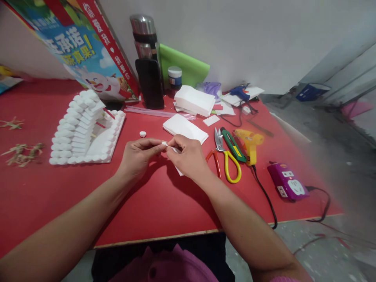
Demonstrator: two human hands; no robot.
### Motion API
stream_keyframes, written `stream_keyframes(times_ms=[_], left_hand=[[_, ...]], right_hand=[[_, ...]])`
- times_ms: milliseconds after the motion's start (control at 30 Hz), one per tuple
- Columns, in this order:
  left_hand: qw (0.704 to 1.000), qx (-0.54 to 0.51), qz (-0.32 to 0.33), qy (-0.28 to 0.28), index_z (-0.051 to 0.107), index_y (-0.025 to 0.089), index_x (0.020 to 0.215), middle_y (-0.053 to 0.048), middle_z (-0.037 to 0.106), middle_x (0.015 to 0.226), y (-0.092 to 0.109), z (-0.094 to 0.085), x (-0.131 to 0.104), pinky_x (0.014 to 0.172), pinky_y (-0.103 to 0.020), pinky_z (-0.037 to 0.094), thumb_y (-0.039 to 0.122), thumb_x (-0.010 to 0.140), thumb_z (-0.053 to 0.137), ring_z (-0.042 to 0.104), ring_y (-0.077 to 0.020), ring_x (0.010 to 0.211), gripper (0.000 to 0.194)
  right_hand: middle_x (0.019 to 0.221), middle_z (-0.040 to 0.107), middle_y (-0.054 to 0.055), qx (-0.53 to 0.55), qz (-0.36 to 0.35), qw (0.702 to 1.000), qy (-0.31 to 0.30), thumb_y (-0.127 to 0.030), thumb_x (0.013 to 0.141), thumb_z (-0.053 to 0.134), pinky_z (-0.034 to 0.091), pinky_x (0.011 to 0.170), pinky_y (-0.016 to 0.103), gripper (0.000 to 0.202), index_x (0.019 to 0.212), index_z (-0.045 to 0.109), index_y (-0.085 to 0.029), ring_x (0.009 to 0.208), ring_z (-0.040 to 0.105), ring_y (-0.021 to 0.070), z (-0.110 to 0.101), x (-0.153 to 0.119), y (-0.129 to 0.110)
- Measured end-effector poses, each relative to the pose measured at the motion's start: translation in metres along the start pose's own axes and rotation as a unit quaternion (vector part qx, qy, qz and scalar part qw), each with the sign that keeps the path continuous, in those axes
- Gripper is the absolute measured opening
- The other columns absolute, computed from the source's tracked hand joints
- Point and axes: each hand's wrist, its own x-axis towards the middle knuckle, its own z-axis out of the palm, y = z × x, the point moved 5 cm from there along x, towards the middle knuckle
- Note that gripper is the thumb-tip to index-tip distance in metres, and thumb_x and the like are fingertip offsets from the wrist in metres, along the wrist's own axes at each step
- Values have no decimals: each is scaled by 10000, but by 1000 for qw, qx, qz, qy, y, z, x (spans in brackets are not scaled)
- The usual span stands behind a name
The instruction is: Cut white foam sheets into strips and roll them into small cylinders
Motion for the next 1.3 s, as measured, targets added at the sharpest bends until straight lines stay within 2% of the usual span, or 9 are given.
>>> stream_keyframes(times_ms=[300, 500, 733, 933, 1000, 1067, 1167, 1233, 1300], left_hand=[[997, 44, 56, 12, 838, 210, 774, -39, 772, 729, 11, 0, -3, 652, -313, 556, 344, 718, 895, 652, -165, 646, 156], [991, 74, 107, 0, 851, 220, 836, -52, 803, 816, 16, 3, -7, 691, -324, 565, 325, 786, 848, 689, -185, 710, 116], [939, 204, 272, 52, 849, 242, 884, -34, 816, 865, 26, 4, -16, 772, -326, 571, 248, 887, 753, 732, -188, 777, 96], [897, 287, 333, 48, 846, 208, 1007, -91, 826, 1009, 25, 10, -24, 869, -351, 582, 210, 942, 686, 761, -220, 918, 172], [910, 258, 324, 34, 846, 207, 990, -84, 827, 973, 25, 10, -23, 844, -340, 587, 219, 935, 704, 761, -212, 884, 153], [942, 190, 277, 14, 846, 213, 913, -58, 815, 871, 24, 7, -17, 753, -314, 592, 249, 903, 752, 743, -187, 764, 100], [989, 68, 127, -43, 836, 201, 819, -39, 783, 747, 17, 3, -5, 658, -298, 590, 282, 812, 843, 714, -171, 643, 82], [996, 18, 36, -83, 851, 192, 873, -47, 783, 733, 12, 3, -1, 674, -315, 603, 289, 758, 884, 718, -180, 642, 155], [994, -4, 5, -106, 859, 184, 921, -57, 788, 739, 11, 4, 0, 693, -331, 611, 306, 738, 897, 719, -184, 649, 223]], right_hand=[[637, 658, -11, 64, 29, 997, -30, -349, 855, 716, 444, 534, 271, 177, 773, 647, -208, 562, 578, 138, -1, 3, -2], [640, 680, -4, 48, 26, 998, 8, -317, 835, 748, 460, 549, 272, 162, 769, 656, -202, 569, 602, 140, -3, 2, -1], [704, 705, 12, 55, 11, 998, 24, -383, 893, 706, 506, 610, 287, 197, 830, 681, -198, 631, 650, 154, 6, -2, -1], [720, 719, 20, 90, 21, 995, 33, -379, 912, 698, 538, 601, 292, 201, 831, 670, -197, 598, 674, 155, 4, -4, -1], [696, 712, 13, 99, 30, 995, 11, -373, 901, 711, 534, 569, 283, 198, 827, 669, -194, 570, 671, 152, 0, -1, -1], [668, 703, 3, 121, 44, 991, -47, -373, 886, 729, 523, 525, 273, 204, 833, 667, -186, 518, 661, 146, -3, 3, -1], [649, 699, -4, 141, 44, 981, -126, -354, 874, 748, 521, 505, 261, 202, 835, 672, -171, 484, 660, 137, -8, 7, -4], [664, 710, 0, 140, 34, 979, -142, -339, 876, 749, 534, 524, 258, 190, 840, 678, -167, 503, 672, 132, -11, 8, -6], [691, 728, 10, 139, 32, 980, -141, -344, 877, 749, 548, 542, 263, 195, 835, 678, -167, 519, 681, 132, -11, 8, -7]])
